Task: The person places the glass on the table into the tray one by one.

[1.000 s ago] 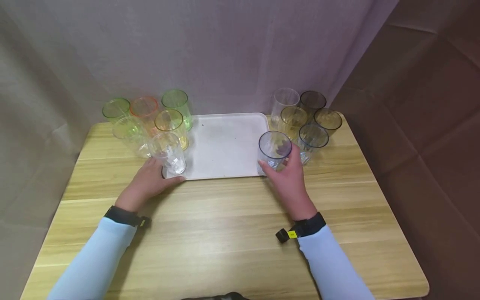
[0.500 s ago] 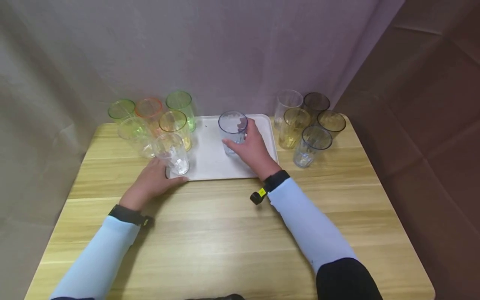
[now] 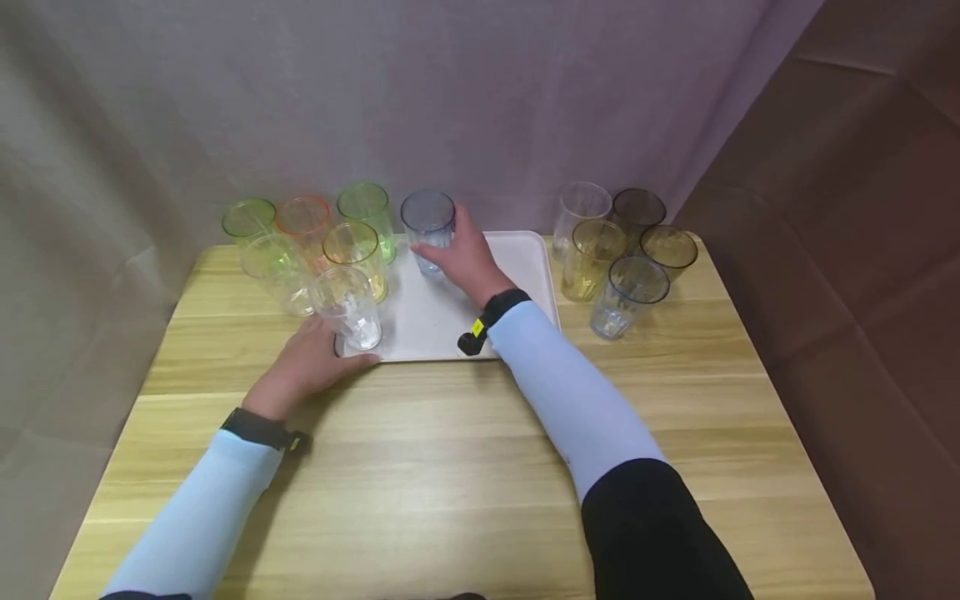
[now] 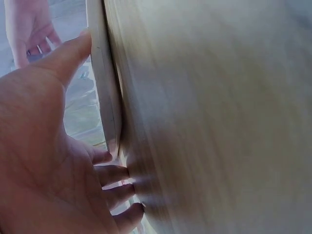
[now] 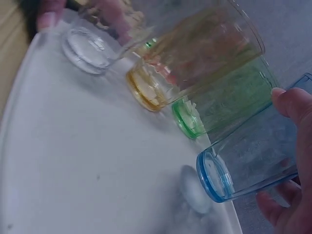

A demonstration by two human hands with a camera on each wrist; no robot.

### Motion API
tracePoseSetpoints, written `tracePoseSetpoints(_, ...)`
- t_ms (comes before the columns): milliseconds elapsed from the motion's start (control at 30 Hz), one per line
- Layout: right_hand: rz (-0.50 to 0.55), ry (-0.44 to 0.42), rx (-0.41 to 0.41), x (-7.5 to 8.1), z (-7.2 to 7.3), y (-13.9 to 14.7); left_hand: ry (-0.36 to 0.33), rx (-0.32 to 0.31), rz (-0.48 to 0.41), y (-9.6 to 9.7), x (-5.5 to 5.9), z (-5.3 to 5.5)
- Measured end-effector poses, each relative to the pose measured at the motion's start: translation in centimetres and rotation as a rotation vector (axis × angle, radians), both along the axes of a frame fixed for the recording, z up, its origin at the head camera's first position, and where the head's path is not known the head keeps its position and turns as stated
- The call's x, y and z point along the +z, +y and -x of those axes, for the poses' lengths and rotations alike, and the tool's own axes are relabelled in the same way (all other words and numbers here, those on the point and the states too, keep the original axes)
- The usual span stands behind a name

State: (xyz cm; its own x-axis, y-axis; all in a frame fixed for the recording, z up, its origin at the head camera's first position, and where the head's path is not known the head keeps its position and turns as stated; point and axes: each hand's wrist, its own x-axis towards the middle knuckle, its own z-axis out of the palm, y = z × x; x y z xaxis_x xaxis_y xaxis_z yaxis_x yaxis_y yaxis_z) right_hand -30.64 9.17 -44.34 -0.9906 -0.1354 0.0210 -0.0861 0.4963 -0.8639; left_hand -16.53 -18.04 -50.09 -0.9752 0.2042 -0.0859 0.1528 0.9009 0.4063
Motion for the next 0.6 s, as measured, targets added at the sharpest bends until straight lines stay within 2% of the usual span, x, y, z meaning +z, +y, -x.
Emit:
tracePoseSetpoints(133,-0.001,-0.028,-0.015,0.3,1.0,-0.7,0.000,0.007,0.012,0.0,-0.2,0.1)
tracePoseSetpoints(367,-0.046,0.005,-0.021,0.3,2.6,-1.2,-0.003,0.016,-0.011,0.3,0.0,0.0)
tracePoseSetpoints(600,-0.101,-0.011,-0.064,0.4,3.3,-1.3,-0.009,0.025,-0.013,0.6,0.3,0.1)
